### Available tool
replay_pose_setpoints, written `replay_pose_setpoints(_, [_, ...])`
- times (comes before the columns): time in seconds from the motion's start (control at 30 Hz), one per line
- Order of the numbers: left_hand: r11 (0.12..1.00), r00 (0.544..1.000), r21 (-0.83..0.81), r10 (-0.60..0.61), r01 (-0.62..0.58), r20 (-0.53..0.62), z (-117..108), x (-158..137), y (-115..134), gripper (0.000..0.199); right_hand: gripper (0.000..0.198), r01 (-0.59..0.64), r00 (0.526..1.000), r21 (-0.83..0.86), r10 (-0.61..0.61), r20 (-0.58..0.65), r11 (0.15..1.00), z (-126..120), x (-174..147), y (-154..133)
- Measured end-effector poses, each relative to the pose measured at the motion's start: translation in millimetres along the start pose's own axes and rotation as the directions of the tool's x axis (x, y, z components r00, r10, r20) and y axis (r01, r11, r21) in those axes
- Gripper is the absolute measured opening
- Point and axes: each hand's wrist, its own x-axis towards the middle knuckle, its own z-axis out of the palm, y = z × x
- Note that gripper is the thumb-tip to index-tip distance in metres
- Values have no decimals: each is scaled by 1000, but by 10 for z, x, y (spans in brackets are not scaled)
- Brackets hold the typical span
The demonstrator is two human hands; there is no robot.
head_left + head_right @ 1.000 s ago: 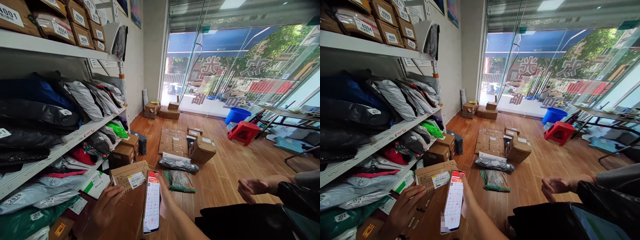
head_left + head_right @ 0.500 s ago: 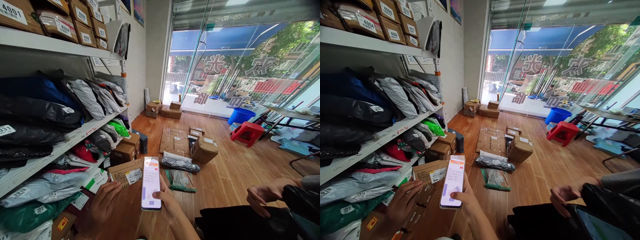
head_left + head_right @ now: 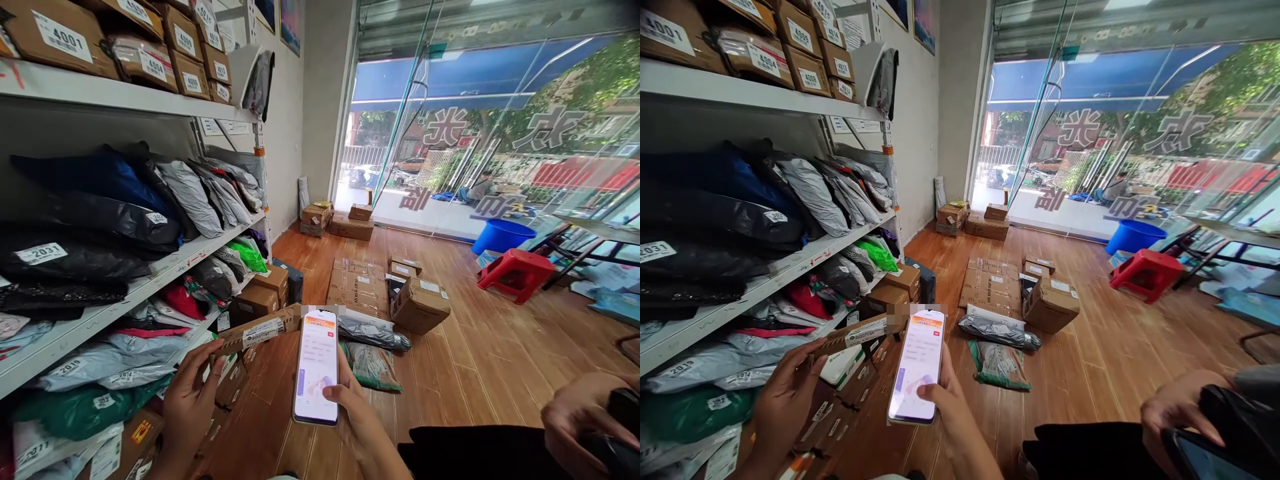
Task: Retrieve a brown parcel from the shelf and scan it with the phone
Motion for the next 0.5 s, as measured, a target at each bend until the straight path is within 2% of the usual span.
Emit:
replay_pose_setpoints(0.17, [981, 986, -96, -167, 166, -5, -67, 9, 94, 18, 105, -1, 999, -16, 0, -51, 1000, 48, -109, -71])
replay_pose_setpoints(0.37, [978, 987, -135, -163, 160, -10, -110, -11, 144, 18, 95, 19, 997, -9, -20, -69, 1000, 111, -191, -124])
replay_pose_setpoints(0.5, [973, 984, -158, -176, 171, -16, -109, -8, 182, 17, 100, 56, 998, -14, -57, -26, 998, 140, -214, -112])
